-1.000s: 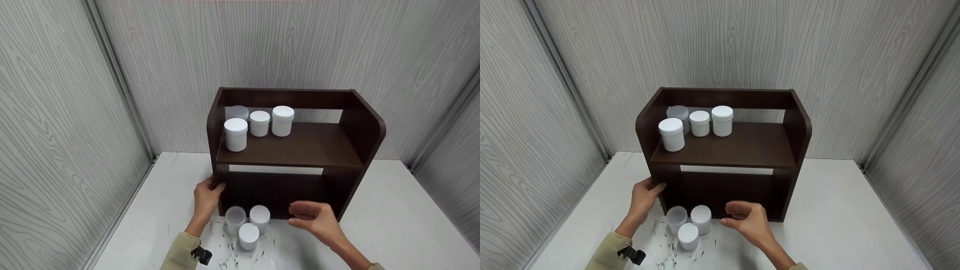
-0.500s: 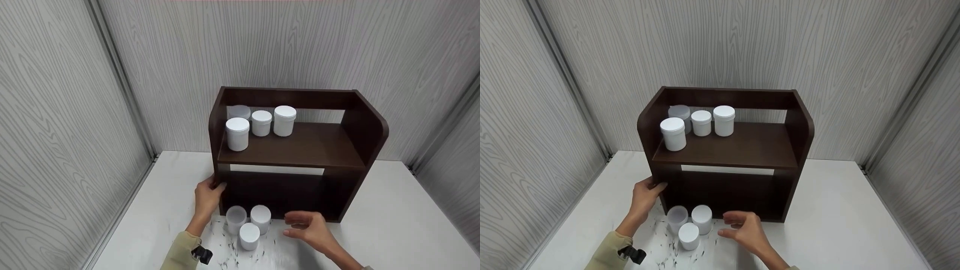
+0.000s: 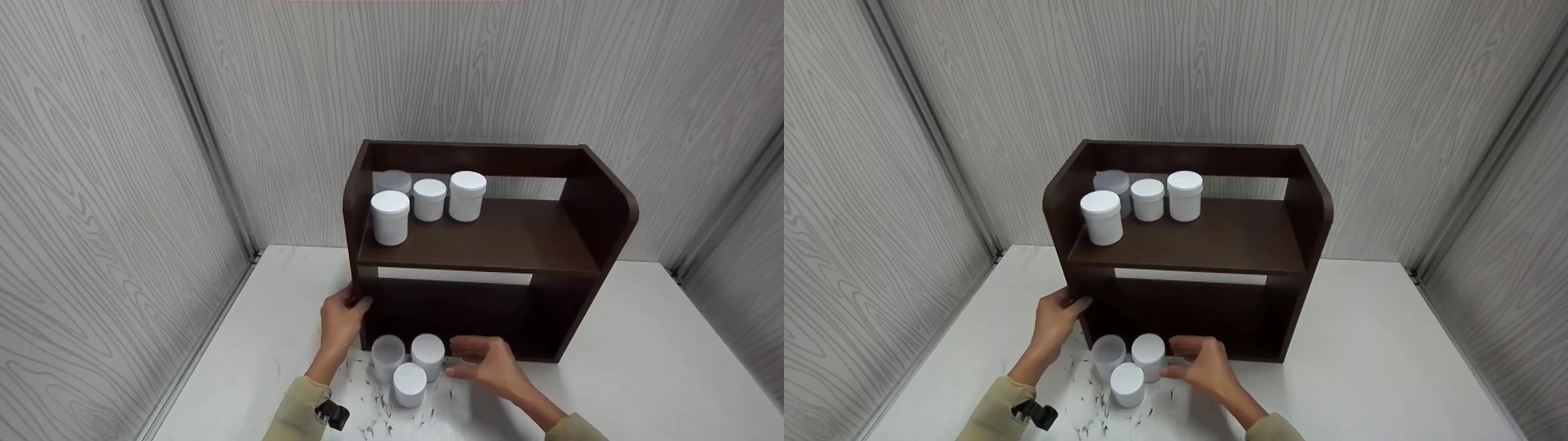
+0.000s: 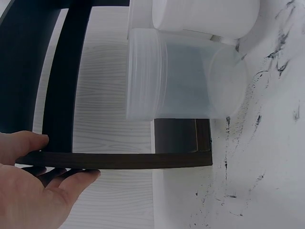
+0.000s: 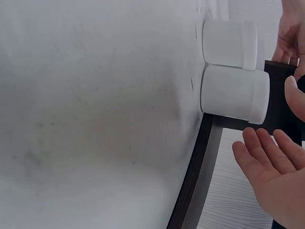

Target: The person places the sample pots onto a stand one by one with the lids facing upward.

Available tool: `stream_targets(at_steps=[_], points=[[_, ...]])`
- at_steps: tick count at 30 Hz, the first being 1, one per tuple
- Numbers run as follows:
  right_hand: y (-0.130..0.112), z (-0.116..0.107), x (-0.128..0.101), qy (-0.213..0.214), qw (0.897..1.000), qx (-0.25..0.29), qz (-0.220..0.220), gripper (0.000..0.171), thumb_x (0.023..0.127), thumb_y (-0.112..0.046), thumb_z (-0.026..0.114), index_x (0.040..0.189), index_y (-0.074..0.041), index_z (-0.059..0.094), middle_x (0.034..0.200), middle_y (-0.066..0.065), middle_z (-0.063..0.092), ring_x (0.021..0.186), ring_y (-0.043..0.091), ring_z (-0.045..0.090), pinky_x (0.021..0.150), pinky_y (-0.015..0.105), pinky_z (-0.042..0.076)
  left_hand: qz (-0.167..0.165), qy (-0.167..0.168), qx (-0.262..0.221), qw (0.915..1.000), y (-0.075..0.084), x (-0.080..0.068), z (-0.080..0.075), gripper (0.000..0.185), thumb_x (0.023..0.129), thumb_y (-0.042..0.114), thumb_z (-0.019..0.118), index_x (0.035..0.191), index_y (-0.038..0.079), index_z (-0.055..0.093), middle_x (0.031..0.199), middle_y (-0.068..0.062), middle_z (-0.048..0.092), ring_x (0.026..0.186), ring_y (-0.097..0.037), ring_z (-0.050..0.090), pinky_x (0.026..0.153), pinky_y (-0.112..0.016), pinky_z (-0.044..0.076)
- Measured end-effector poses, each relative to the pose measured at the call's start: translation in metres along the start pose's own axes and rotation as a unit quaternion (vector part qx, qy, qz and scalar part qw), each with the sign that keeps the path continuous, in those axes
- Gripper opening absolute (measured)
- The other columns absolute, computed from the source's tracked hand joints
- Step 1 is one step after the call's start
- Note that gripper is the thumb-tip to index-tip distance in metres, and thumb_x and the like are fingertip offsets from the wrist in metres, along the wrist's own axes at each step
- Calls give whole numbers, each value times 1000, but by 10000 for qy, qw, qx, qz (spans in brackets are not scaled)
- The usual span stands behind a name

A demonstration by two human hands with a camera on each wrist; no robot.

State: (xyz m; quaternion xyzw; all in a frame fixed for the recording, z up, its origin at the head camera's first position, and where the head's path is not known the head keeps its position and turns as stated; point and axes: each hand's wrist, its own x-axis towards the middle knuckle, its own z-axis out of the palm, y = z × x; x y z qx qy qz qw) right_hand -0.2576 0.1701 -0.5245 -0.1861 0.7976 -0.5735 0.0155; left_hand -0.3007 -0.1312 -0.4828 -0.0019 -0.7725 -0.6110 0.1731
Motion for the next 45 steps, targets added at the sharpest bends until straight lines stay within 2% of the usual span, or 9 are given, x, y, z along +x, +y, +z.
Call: stream_targets(at_steps=[4, 9, 15, 19, 33, 45], points=[[3, 5, 7, -93, 9997, 230, -43, 62, 80, -6, 93, 131, 15, 65, 127, 31, 68, 115, 43, 69, 100, 46, 54, -69, -20, -11, 10000, 0, -1, 0, 45, 96, 7, 72, 137, -10, 63, 123, -24, 72, 113, -34, 70, 92, -44, 58], [7, 8, 17, -168, 9991, 356, -130, 65, 80, -5, 92, 134, 15, 63, 131, 31, 66, 119, 43, 67, 101, 43, 54, 25, -124, -26, 9999, 3, 1, 1, 46, 98, 6, 70, 138, -13, 60, 126, -26, 70, 116, -37, 69, 93, -44, 58], [13, 12, 28, -407, 9982, 405, -201, 70, 79, -6, 93, 137, 16, 59, 139, 35, 59, 124, 46, 63, 101, 45, 53, -24, -138, -3, 9999, 4, 2, 1, 46, 98, 9, 70, 139, -11, 61, 127, -25, 70, 117, -35, 69, 94, -44, 57], [17, 15, 31, -563, 9967, 559, -176, 72, 79, -4, 92, 140, 15, 58, 142, 34, 57, 126, 46, 61, 100, 40, 53, -62, -128, 9, 9999, 4, 1, 1, 47, 98, 9, 70, 141, -10, 60, 128, -24, 70, 118, -35, 69, 95, -44, 57], [23, 18, 32, -540, 9979, 357, -73, 70, 77, -5, 93, 138, 12, 62, 136, 28, 64, 121, 38, 66, 95, 34, 56, -19, -131, -134, 9998, -1, 1, 1, 46, 98, 6, 70, 139, -11, 61, 127, -26, 70, 115, -35, 70, 93, -43, 58], [22, 16, 31, -763, 9957, 521, -88, 77, 76, -4, 94, 142, 11, 58, 135, 26, 66, 119, 36, 67, 91, 32, 58, -39, -152, 39, 9999, 1, 1, 0, 51, 99, 8, 69, 142, -14, 55, 130, -28, 68, 119, -37, 68, 97, -45, 56]])
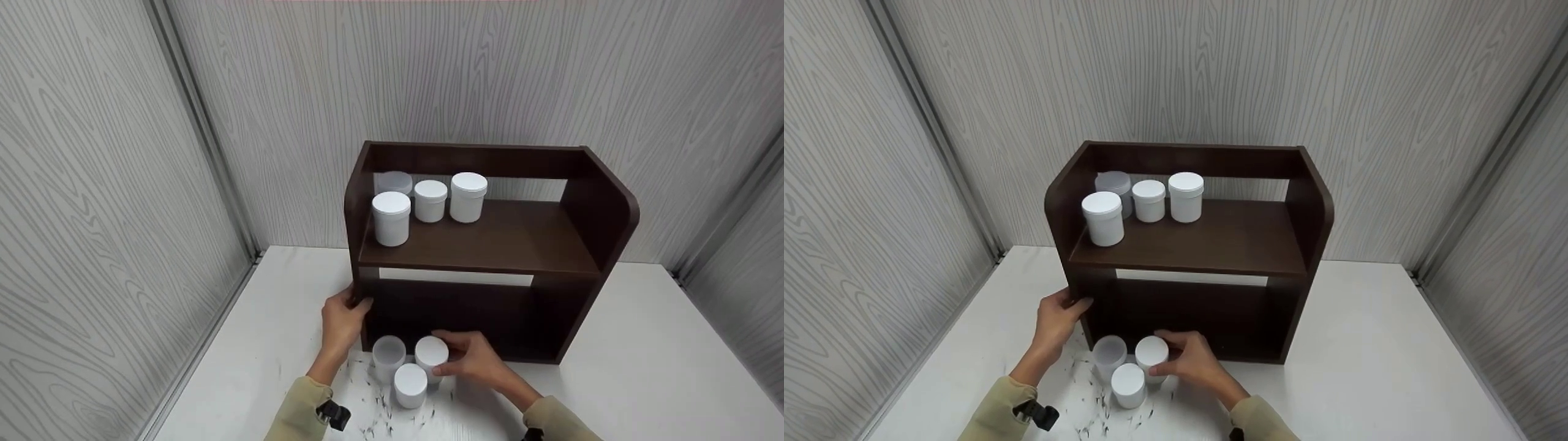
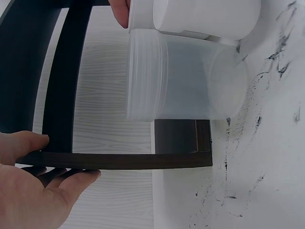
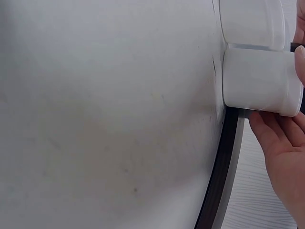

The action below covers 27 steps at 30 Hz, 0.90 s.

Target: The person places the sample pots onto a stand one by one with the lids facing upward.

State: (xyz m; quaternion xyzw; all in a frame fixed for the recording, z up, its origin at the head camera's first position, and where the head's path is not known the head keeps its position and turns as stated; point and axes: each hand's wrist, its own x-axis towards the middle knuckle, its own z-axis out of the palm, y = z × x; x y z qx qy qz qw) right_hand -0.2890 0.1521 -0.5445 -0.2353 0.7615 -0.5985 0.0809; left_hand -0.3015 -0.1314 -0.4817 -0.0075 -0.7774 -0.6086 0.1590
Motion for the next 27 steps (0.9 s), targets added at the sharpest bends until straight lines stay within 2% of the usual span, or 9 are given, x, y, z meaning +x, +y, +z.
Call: stream_targets(at_steps=[6, 16, 27], points=[[1, 1, 1, -9, 10000, 65, 73, 77, 76, -3, 94, 143, 11, 58, 135, 26, 66, 120, 35, 67, 90, 32, 58, 0, 93, 27, 10000, 0, -1, -1, 49, 97, 7, 71, 140, -13, 58, 127, -27, 70, 117, -37, 69, 96, -46, 57], [0, 0, -1, 50, 9989, 417, 188, 75, 76, 0, 92, 141, 15, 57, 128, 25, 70, 108, 30, 71, 85, 28, 58, 61, 113, 41, 9999, 1, 0, -1, 48, 97, 7, 71, 139, -13, 60, 126, -27, 70, 116, -37, 69, 96, -47, 56], [-10, -10, -8, 42, 9993, 194, 316, 74, 78, -6, 92, 141, 12, 59, 130, 20, 70, 114, 27, 70, 90, 27, 56, 1, 41, -55, 10000, 2, 0, -1, 52, 97, 9, 70, 142, -11, 57, 129, -27, 68, 118, -36, 69, 97, -44, 56]])
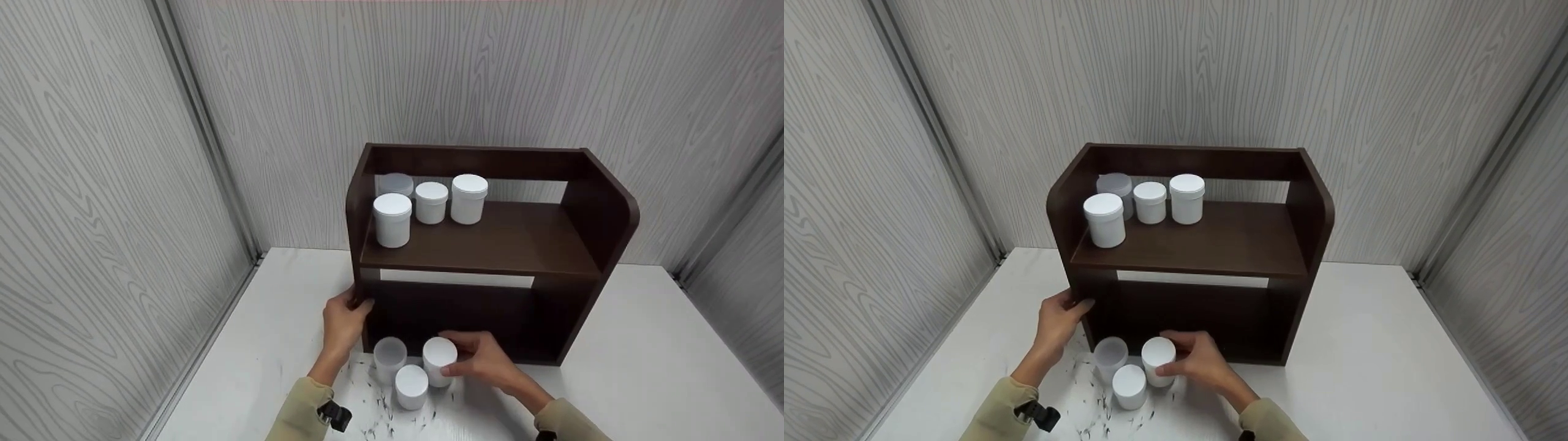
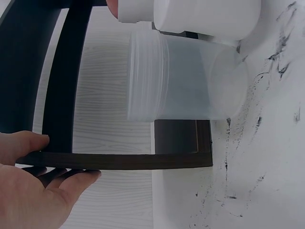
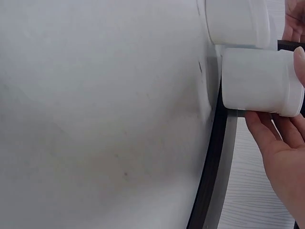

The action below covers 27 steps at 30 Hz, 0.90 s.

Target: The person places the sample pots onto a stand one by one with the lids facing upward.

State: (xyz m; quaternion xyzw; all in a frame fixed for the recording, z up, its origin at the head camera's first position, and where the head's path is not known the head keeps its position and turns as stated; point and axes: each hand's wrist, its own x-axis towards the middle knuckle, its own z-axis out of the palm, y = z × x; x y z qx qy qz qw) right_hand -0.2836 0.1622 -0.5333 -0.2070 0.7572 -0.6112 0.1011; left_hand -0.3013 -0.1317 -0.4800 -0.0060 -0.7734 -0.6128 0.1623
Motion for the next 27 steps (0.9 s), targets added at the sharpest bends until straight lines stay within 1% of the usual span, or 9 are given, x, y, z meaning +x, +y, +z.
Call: stream_targets(at_steps=[4, 9, 12, 15, 20, 23, 27], points=[[-7, -5, -5, -14, 9999, 92, 38, 74, 78, -5, 91, 142, 13, 58, 129, 20, 71, 113, 27, 70, 90, 28, 56, -25, 14, -31, 10000, 0, 1, 0, 51, 97, 10, 71, 142, -11, 58, 129, -27, 69, 117, -35, 69, 97, -44, 56], [-16, -9, -8, -95, 9999, 120, -13, 73, 77, -5, 91, 141, 13, 58, 125, 20, 72, 110, 26, 70, 89, 29, 57, 35, 53, -78, 9999, 0, 0, -1, 49, 96, 8, 72, 139, -11, 60, 127, -27, 70, 116, -36, 69, 97, -46, 56], [-21, -10, -11, -133, 9998, 155, -42, 72, 77, -4, 91, 140, 10, 61, 125, 20, 72, 110, 26, 70, 88, 30, 57, 62, 55, -112, 9999, 0, -1, -1, 49, 96, 7, 72, 139, -12, 60, 127, -28, 69, 116, -37, 69, 96, -46, 56], [-27, -11, -14, -152, 9997, 194, -3, 71, 77, -3, 92, 140, 8, 62, 128, 21, 71, 112, 27, 70, 88, 30, 58, 66, 50, -131, 9999, 0, -1, -1, 50, 95, 8, 72, 140, -12, 60, 128, -28, 69, 117, -37, 69, 97, -46, 56], [-37, -11, -20, -162, 9994, 267, 133, 72, 75, -3, 93, 140, 6, 63, 130, 20, 71, 114, 27, 69, 90, 29, 57, 63, 78, -142, 9998, 1, -2, -1, 48, 95, 7, 72, 138, -12, 61, 126, -26, 70, 116, -36, 69, 96, -46, 56], [-43, -12, -24, -197, 9991, 335, 147, 72, 75, -2, 93, 140, 7, 63, 129, 20, 71, 115, 27, 69, 91, 30, 56, 28, 109, -119, 9999, 1, -2, 0, 46, 95, 5, 72, 137, -12, 63, 124, -25, 71, 115, -36, 70, 95, -46, 57], [-51, -13, -27, -292, 9986, 399, 178, 73, 76, -2, 92, 141, 8, 61, 127, 21, 71, 114, 28, 70, 92, 31, 57, 1, 68, -87, 9999, 1, -2, 0, 48, 96, 7, 71, 139, -13, 60, 127, -27, 70, 117, -37, 68, 95, -46, 56]])
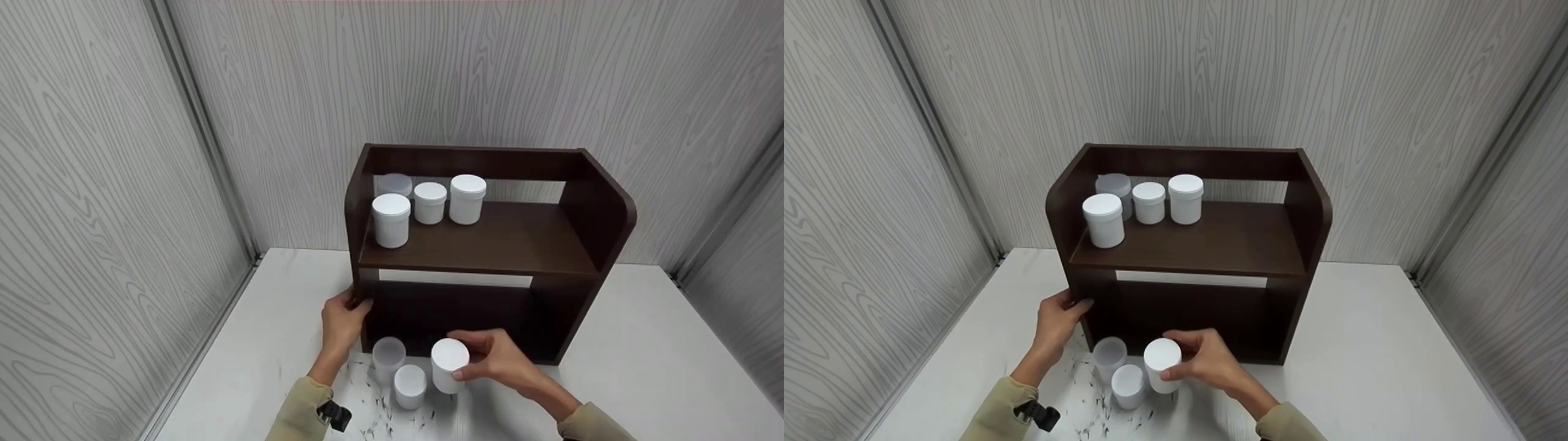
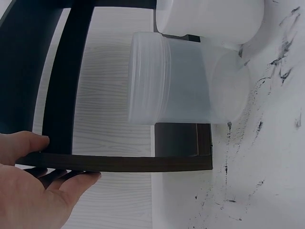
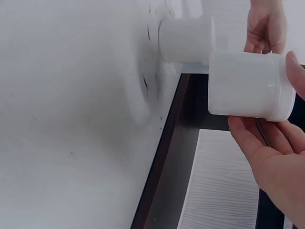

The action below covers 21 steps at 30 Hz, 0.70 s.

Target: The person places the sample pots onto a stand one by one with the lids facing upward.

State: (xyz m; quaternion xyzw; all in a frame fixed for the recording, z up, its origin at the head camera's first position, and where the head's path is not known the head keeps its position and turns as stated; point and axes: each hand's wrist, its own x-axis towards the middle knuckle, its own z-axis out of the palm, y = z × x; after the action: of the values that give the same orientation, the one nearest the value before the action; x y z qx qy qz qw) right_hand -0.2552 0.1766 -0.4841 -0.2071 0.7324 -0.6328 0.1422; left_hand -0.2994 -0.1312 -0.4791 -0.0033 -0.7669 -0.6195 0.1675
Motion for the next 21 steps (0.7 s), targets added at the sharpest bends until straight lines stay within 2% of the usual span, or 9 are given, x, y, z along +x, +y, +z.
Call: stream_targets(at_steps=[10, 21], points=[[-18, -3, -6, -48, 10000, -32, -10, 71, 77, -5, 92, 141, 7, 62, 128, 19, 71, 116, 29, 70, 93, 34, 58, -80, 30, -49, 10000, -2, -1, 2, 49, 97, 6, 70, 141, -11, 59, 130, -27, 68, 120, -38, 67, 97, -46, 55], [-42, -9, -11, 230, 9996, -134, -69, 73, 77, -5, 93, 141, 9, 61, 127, 19, 72, 115, 29, 71, 92, 34, 58, -158, 246, 64, 9996, -2, -1, 7, 48, 97, 6, 70, 141, -9, 60, 128, -26, 69, 119, -37, 68, 99, -48, 54]])
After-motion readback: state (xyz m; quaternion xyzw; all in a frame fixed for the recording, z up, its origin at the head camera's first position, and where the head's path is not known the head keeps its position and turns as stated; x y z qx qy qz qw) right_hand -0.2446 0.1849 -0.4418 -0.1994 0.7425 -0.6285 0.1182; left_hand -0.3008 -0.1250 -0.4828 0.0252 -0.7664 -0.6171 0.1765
